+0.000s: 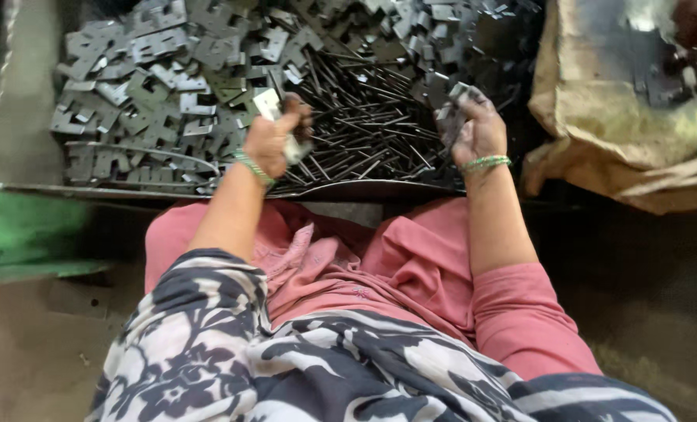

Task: The person sits on the floor and sorts small metal brackets and pins from a large metal tray. They pick up items by hand, separate brackets from pins, and place sorted brackets into a cloth bag beside the tray.

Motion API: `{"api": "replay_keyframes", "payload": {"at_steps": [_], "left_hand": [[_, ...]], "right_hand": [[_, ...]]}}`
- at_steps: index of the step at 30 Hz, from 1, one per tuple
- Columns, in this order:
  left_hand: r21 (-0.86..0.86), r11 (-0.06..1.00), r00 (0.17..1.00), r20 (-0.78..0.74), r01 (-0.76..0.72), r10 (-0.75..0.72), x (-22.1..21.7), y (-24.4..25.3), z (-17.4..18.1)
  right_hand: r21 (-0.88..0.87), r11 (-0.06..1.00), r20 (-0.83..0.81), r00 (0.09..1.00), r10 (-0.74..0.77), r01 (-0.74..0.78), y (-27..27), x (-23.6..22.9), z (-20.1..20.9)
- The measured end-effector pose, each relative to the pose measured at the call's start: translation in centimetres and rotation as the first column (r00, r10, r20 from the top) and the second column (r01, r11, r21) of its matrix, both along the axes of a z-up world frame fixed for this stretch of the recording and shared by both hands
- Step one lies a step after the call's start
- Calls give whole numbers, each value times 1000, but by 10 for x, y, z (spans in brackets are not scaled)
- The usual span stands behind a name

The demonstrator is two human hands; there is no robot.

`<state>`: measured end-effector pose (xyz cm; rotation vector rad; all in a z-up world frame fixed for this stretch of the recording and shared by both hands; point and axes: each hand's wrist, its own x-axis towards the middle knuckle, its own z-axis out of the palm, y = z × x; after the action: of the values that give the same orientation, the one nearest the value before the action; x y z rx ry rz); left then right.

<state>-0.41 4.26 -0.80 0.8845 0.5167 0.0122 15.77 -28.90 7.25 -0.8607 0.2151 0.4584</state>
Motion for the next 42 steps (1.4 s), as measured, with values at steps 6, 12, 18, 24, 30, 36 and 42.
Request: {"api": "replay_keyframes", "payload": {"at_steps": [6, 12, 18, 24, 30, 36, 42], "left_hand": [[-537, 842, 985, 165, 47, 51, 19, -96, 46], [-297, 950, 992, -52, 97, -117, 41, -125, 26], [971, 152, 980, -194, 184, 53, 60, -34, 1], [639, -467, 754, -649, 611, 98, 44, 54, -46], [601, -691, 842, -540, 402, 20, 39, 26, -36], [834, -543, 992, -123, 100, -6, 17, -5, 24], [388, 920, 949, 310, -64, -65, 5, -30, 49]], "right_hand": [[-694, 711, 656, 512, 555, 118, 56, -55, 12], [-846, 496, 522, 115, 845, 194, 64, -89, -1], [-254, 906, 107, 921, 374, -338, 30, -46, 8], [-91, 995, 321, 944, 77, -50, -43, -4, 44], [-422, -66, 654, 354, 668, 904, -116, 95, 52], [-189, -407, 289, 446, 847, 894, -124, 110, 50], [-626, 77, 556, 375, 742, 776, -61, 45, 43]]}}
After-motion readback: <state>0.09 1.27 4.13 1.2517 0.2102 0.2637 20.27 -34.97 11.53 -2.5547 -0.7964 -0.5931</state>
